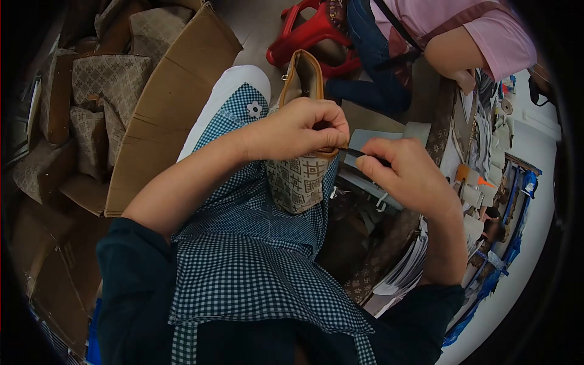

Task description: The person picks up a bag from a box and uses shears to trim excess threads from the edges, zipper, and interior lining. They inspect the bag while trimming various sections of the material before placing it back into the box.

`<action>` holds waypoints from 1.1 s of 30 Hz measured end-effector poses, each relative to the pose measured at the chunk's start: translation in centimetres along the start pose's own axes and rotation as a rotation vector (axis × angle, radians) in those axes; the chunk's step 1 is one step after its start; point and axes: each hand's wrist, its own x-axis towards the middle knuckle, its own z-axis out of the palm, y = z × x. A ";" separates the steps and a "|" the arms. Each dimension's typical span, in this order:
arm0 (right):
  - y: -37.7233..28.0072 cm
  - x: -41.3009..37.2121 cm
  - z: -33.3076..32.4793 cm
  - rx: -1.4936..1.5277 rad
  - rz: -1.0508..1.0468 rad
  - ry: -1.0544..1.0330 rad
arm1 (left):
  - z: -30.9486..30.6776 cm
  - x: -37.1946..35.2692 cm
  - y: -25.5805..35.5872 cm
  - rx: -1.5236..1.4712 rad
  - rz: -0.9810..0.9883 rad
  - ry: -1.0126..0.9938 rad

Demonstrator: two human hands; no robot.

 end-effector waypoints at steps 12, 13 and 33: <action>0.2 0.0 0.2 0.025 0.030 0.013 | 0.0 -0.1 0.4 -0.001 -0.032 0.009; 0.1 0.0 0.2 0.016 0.036 0.002 | 0.0 -0.1 0.3 0.000 -0.028 0.012; 0.5 -0.6 0.7 -0.076 -0.068 0.082 | 0.6 0.0 0.5 -0.023 -0.039 0.051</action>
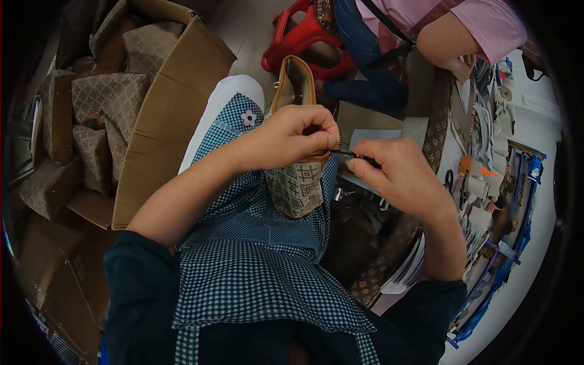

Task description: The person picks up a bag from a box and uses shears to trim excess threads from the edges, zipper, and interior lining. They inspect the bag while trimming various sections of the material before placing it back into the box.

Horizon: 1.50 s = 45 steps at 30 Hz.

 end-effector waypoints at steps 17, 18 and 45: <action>0.9 -4.1 16.8 0.718 0.231 1.025 | 3.8 3.5 2.4 -0.033 -0.093 0.299; 1.0 -3.6 16.6 0.651 0.231 1.099 | 4.4 3.1 2.4 -0.017 -0.075 0.308; 14.8 -4.7 15.6 1.401 0.160 0.791 | 7.9 11.6 5.3 0.840 0.228 -0.108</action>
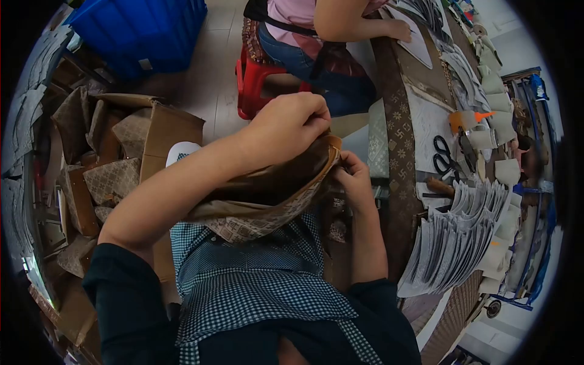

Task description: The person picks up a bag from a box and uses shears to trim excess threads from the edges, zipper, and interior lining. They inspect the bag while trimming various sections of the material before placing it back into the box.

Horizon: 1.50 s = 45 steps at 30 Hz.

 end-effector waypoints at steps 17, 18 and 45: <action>3.1 -2.1 -1.5 0.116 -0.010 0.065 | 2.4 -3.9 -2.0 0.393 0.385 -0.090; 3.2 -2.3 -1.5 0.109 -0.017 0.068 | 2.5 -4.2 -2.2 0.508 0.383 -0.125; -11.2 -3.2 -1.1 -0.464 -0.219 0.208 | 5.0 -2.6 0.7 -0.156 -0.147 0.197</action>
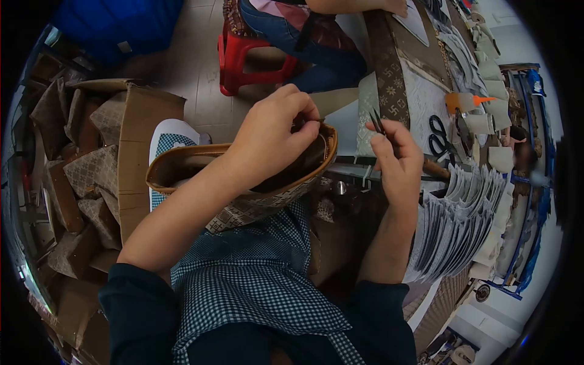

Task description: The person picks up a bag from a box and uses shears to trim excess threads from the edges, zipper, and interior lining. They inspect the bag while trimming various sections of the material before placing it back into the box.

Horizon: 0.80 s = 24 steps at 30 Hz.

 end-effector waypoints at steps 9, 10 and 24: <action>-6.1 4.6 1.1 -0.555 -0.258 -0.277 | 0.1 -1.4 1.0 0.263 0.047 0.109; -6.9 4.9 0.9 -0.630 -0.249 -0.354 | 0.2 -1.5 0.8 0.222 0.020 0.121; -8.6 7.3 2.4 -1.215 -0.707 -0.702 | 0.5 -1.0 -1.1 -0.045 -0.094 0.150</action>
